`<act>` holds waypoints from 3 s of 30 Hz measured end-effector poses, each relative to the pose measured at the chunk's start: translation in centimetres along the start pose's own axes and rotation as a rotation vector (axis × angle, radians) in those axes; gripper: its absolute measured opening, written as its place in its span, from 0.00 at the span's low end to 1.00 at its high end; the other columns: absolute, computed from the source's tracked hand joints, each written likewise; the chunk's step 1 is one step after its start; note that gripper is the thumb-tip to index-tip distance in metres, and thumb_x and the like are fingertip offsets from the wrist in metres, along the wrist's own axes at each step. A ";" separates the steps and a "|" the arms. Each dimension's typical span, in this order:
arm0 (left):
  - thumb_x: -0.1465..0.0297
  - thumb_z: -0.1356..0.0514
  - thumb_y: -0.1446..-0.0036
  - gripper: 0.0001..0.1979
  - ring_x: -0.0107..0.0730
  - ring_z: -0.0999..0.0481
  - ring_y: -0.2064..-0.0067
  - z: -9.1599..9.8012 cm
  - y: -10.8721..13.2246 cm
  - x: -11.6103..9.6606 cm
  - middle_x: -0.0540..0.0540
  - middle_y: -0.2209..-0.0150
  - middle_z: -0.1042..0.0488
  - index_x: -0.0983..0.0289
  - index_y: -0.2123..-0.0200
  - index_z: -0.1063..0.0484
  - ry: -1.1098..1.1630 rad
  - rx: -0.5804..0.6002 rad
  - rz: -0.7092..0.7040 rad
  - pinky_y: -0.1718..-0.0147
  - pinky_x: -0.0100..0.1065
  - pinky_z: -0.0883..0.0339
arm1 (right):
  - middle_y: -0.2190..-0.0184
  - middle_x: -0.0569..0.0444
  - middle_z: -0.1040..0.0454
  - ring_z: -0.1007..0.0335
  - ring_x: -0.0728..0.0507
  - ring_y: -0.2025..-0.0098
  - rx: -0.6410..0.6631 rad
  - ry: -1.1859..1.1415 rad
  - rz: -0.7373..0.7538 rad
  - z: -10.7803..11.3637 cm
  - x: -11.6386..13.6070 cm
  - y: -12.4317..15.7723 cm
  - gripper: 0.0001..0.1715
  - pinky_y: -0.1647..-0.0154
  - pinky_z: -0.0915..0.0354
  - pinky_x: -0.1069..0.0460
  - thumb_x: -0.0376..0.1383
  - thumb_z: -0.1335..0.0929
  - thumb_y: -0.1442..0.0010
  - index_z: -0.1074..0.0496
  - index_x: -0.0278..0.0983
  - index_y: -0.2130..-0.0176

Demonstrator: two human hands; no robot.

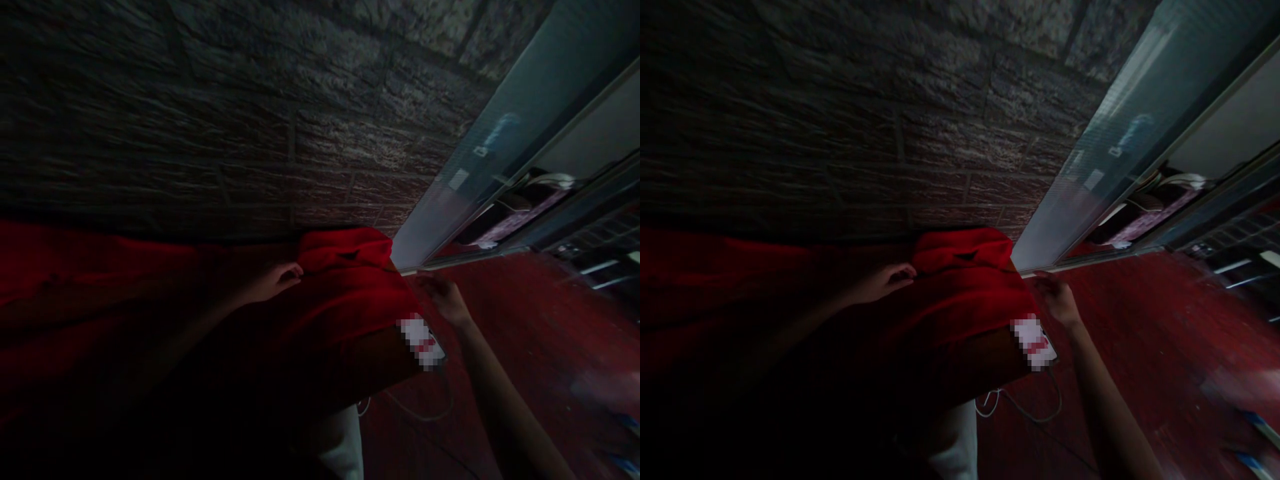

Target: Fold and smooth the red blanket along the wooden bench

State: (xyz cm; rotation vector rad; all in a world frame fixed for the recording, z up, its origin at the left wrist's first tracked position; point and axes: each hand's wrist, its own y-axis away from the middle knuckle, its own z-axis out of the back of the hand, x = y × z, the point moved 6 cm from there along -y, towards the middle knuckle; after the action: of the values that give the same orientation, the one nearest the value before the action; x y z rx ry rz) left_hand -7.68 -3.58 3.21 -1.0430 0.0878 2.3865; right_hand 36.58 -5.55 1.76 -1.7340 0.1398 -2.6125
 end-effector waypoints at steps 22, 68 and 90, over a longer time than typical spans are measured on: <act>0.67 0.43 0.39 0.08 0.37 0.23 0.61 -0.8 1.4 0.0 0.54 0.63 0.21 0.62 0.65 0.25 -0.009 -0.037 0.007 0.60 0.35 0.34 | 0.65 0.49 0.21 0.25 0.42 0.63 0.471 0.400 0.340 -13.6 10.3 -5.0 0.20 0.59 0.30 0.48 0.51 0.33 0.40 0.23 0.38 0.64; 0.61 0.51 0.33 0.18 0.37 0.21 0.61 -2.5 1.6 1.5 0.56 0.64 0.20 0.62 0.63 0.25 -0.015 -0.161 0.072 0.60 0.34 0.31 | 0.58 0.47 0.22 0.26 0.41 0.57 0.257 0.574 0.495 -14.2 10.5 -2.9 0.12 0.51 0.31 0.45 0.38 0.36 0.36 0.25 0.36 0.58; 0.62 0.51 0.32 0.15 0.38 0.21 0.59 -2.7 1.0 0.2 0.57 0.61 0.21 0.62 0.61 0.27 -0.315 -0.107 -0.033 0.55 0.37 0.31 | 0.37 0.48 0.35 0.38 0.41 0.36 0.212 0.874 0.757 -13.5 7.4 14.5 0.37 0.39 0.34 0.42 0.24 0.42 0.36 0.47 0.42 0.31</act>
State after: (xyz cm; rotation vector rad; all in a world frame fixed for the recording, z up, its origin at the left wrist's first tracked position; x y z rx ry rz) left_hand -6.50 -5.06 1.01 -0.6957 -0.1705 2.5152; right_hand 20.56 -19.38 2.28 -0.2629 0.3960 -2.4118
